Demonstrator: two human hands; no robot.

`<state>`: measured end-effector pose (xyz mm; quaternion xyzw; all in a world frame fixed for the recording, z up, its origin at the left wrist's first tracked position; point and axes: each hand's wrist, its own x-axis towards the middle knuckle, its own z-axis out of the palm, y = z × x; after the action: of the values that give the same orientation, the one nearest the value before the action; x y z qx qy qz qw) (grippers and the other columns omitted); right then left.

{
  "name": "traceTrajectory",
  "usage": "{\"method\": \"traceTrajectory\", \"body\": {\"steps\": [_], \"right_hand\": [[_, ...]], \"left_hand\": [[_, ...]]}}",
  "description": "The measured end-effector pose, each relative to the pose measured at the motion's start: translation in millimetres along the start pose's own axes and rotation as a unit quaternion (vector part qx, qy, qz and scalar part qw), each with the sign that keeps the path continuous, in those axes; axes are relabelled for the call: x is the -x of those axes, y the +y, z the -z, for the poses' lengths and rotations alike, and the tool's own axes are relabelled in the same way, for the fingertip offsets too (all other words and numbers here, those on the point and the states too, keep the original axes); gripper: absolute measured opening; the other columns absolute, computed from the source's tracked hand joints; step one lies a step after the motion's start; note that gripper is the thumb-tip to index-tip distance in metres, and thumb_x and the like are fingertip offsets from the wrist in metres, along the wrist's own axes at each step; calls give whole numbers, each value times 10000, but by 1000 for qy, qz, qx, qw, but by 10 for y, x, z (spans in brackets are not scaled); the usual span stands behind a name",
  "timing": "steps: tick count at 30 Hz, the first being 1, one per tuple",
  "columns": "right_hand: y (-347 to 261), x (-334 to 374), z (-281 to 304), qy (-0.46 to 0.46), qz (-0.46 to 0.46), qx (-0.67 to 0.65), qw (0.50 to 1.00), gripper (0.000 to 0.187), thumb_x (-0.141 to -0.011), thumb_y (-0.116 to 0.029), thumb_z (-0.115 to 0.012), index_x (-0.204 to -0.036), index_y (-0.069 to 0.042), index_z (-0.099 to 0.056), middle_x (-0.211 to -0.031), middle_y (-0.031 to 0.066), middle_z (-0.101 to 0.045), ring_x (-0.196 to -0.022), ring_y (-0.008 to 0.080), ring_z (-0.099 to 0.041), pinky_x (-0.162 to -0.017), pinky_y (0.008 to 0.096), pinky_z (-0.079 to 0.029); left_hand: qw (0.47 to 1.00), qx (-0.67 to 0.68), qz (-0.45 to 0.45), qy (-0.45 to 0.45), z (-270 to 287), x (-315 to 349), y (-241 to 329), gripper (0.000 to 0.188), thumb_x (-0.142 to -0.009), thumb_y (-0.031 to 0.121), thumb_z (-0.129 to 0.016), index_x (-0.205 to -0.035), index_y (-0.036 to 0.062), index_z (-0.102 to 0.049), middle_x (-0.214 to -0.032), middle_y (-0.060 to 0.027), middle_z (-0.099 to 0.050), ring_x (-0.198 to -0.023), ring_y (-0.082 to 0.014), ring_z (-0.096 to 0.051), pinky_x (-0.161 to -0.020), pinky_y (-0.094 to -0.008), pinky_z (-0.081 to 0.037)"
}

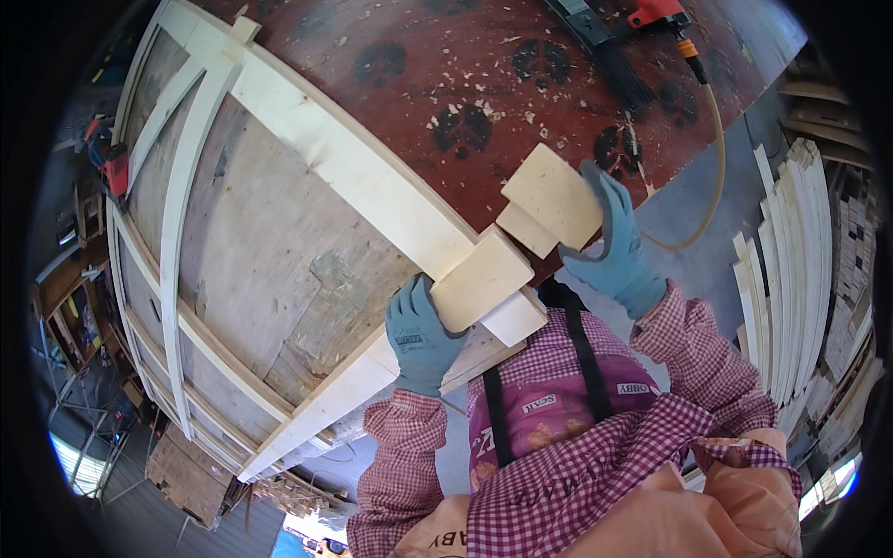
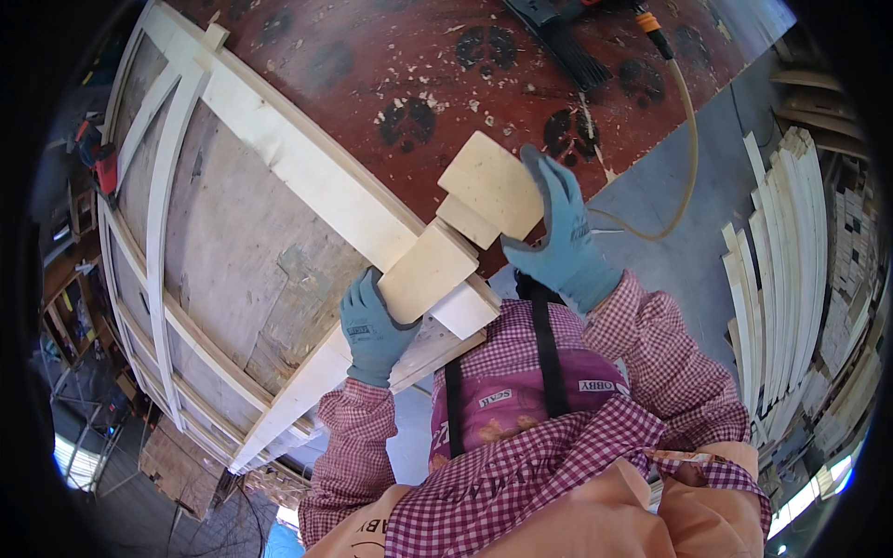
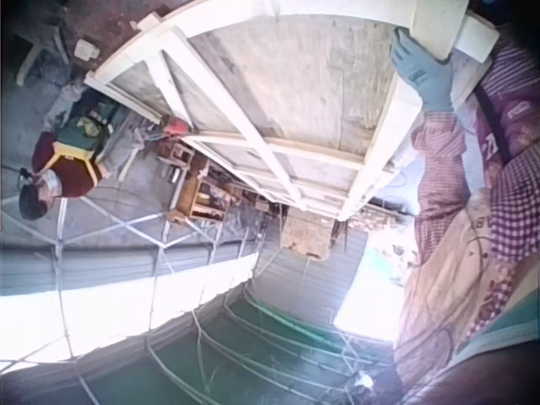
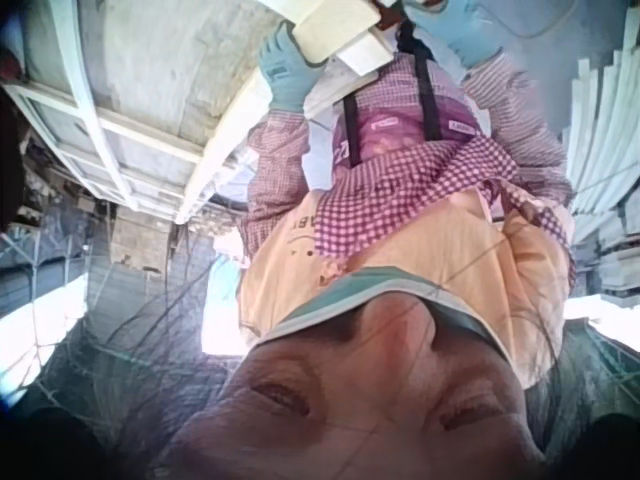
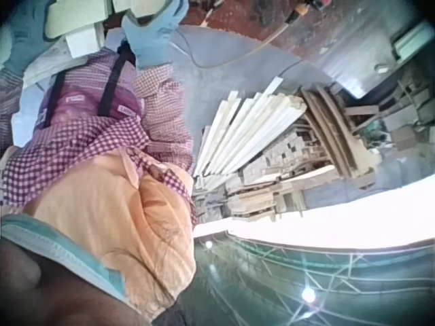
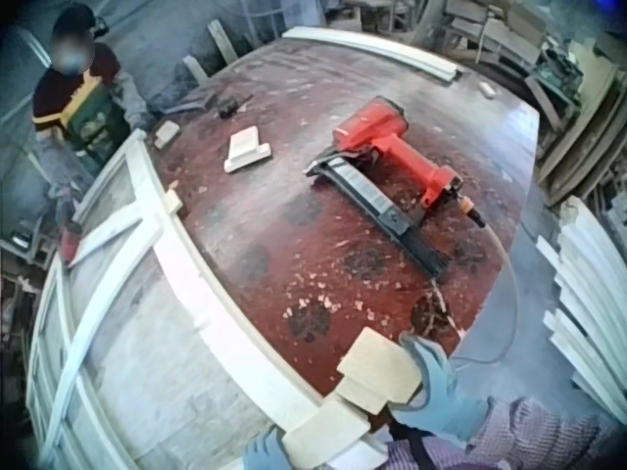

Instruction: The person assembles a wooden frame by placing small wooden blocks at intersections and securing them with a red nail gun. The person repeatedly positions blocks and drives nails into the frame on a large workbench.

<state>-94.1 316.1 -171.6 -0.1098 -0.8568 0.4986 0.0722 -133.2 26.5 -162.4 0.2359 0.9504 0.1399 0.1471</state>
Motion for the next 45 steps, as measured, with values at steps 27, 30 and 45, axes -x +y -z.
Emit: {"method": "traceTrajectory", "body": {"steps": [27,30,45], "right_hand": [[-261,-263,-395,-58,-361,-244,898,426,-840,-249,-699,-1153,-18,-526,-1029,65,-603,-894,112,-585,-757,254,-503],[-270,-273,-398,-65,-357,-241,900,391,-852,-212,-682,-1151,-20,-519,-1037,60,-600,-901,111,-582,-749,253,-506],[-254,-262,-378,-87,-344,-183,917,396,-873,-227,-651,-1175,-19,-502,-1035,53,-597,-884,105,-567,-739,245,-492]], "left_hand": [[999,26,32,-6,94,-53,73,761,-576,285,-752,-1209,24,-421,-1165,-154,-466,-1086,-336,-433,-959,-464,-323],[999,36,29,-14,113,-111,92,770,-567,307,-759,-1190,7,-421,-1150,-163,-462,-1085,-342,-431,-956,-467,-328],[998,52,23,-24,88,-148,124,825,-547,303,-779,-1199,-30,-400,-1150,-196,-458,-1115,-370,-424,-1008,-480,-308]]}}
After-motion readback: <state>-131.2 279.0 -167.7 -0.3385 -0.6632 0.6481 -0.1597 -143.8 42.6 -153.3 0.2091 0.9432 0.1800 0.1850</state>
